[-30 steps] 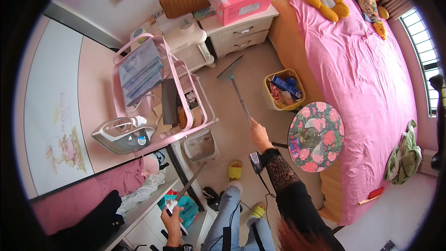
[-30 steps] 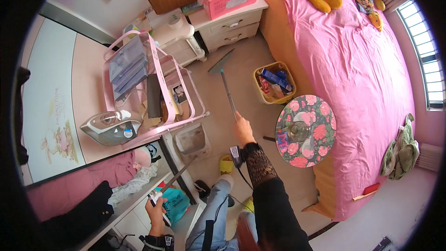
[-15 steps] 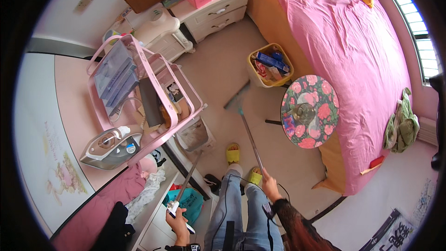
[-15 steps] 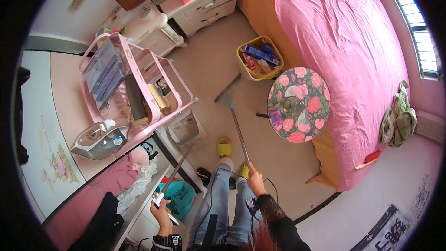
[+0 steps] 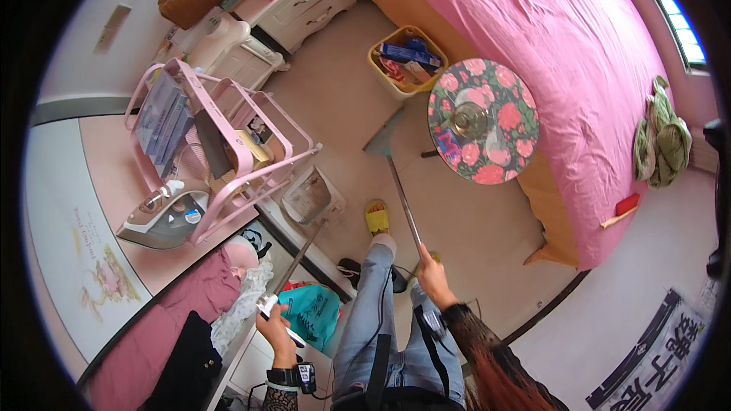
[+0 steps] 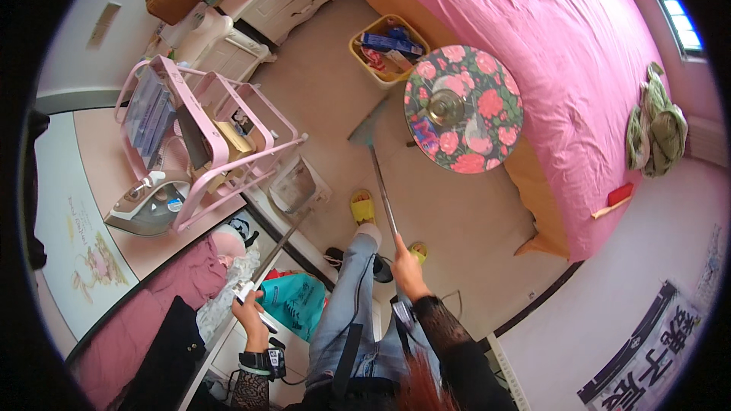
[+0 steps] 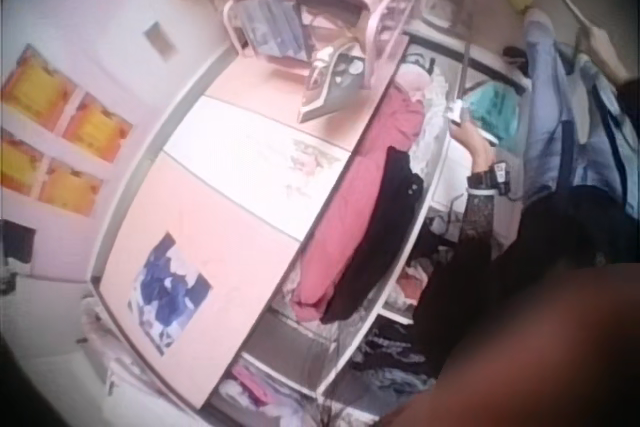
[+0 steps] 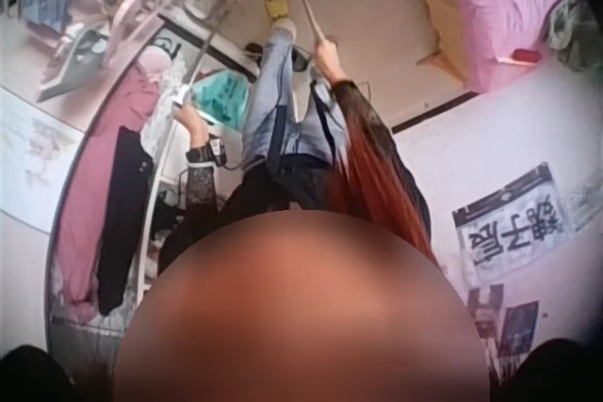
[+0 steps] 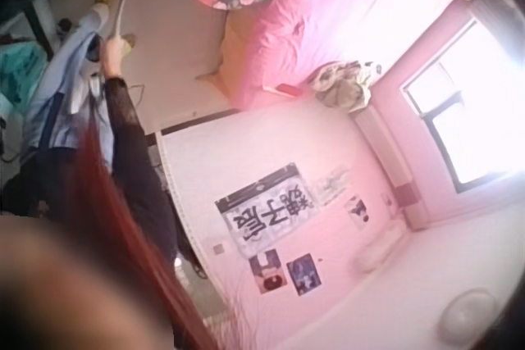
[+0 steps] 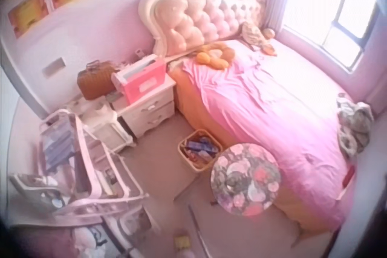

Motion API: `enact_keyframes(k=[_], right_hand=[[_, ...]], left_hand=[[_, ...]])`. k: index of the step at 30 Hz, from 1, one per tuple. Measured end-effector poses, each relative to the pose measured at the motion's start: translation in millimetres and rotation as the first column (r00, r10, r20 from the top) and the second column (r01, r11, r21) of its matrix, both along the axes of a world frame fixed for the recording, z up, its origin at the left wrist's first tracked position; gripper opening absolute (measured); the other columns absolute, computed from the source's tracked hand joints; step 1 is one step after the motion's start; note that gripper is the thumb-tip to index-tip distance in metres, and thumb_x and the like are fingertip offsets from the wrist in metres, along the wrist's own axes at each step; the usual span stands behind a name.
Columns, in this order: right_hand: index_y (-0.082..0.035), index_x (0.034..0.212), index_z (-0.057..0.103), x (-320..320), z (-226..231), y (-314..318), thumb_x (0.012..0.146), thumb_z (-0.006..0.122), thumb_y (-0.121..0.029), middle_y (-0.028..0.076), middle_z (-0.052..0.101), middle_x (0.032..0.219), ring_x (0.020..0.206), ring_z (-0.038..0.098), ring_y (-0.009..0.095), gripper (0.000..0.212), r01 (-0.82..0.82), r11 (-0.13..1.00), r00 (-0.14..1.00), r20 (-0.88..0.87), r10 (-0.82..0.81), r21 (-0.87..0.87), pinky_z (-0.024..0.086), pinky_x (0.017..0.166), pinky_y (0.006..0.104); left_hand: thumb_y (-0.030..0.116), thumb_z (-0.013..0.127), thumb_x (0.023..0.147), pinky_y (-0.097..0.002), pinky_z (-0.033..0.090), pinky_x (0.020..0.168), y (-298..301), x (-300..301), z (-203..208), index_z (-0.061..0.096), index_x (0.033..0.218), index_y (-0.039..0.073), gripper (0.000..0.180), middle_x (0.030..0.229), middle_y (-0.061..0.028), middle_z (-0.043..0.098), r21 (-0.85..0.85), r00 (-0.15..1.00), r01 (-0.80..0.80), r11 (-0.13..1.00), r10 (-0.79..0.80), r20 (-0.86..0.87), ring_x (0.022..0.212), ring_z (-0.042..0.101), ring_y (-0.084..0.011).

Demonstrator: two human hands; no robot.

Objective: The person sweeps the bedroom floor with a broom and dustpan, moving debris into the dustpan. They briefly place a small photo on a wall banner before resuming sweeping.

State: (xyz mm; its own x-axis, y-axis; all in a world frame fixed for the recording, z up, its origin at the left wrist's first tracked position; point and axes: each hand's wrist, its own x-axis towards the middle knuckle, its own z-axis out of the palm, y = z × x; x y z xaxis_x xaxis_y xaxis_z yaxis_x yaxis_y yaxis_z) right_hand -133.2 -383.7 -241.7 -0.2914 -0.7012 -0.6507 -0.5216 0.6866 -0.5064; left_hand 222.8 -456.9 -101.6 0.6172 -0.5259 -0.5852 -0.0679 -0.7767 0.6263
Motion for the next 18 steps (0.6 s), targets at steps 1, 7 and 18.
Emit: enact_keyframes(k=[1,7,18], right_hand=[[-0.019,0.142,0.043,0,-15,-10,0.088,0.048,-0.007,0.029,0.063,0.084,0.079,0.061,0.048,0.055,-0.006,1.0,1.0,-0.016,0.006,0.012,0.048,0.071,0.0549],[-0.025,0.14,0.046,-35,-20,75,0.088,0.05,-0.011,0.029,0.064,0.093,0.09,0.061,0.047,0.054,-0.057,0.98,0.998,0.004,0.057,0.193,0.048,0.08,0.0551],[-0.026,0.136,0.051,-162,43,368,0.085,0.051,-0.013,0.028,0.064,0.099,0.095,0.061,0.045,0.053,0.173,0.909,0.984,-0.102,-0.145,0.379,0.049,0.084,0.0523]], left_hand=[[0.003,0.055,0.088,-0.0216,0.033,0.042,0,1,-2,0.057,0.106,0.001,0.018,0.079,-0.0084,0.066,-0.018,1.0,0.018,1.0,-0.018,0.002,0.047,0.043,-0.0076],[0.004,0.058,0.085,-0.0219,0.031,0.041,10,9,-13,0.058,0.107,0.001,0.022,0.079,-0.0105,0.067,-0.121,0.997,0.072,0.99,-0.068,0.031,0.046,0.046,-0.0089],[0.006,0.063,0.077,-0.0245,0.037,0.045,25,44,-44,0.063,0.097,0.0,0.022,0.077,-0.0095,0.069,-0.013,0.994,0.097,0.995,-0.097,0.048,0.052,0.055,-0.0131]])
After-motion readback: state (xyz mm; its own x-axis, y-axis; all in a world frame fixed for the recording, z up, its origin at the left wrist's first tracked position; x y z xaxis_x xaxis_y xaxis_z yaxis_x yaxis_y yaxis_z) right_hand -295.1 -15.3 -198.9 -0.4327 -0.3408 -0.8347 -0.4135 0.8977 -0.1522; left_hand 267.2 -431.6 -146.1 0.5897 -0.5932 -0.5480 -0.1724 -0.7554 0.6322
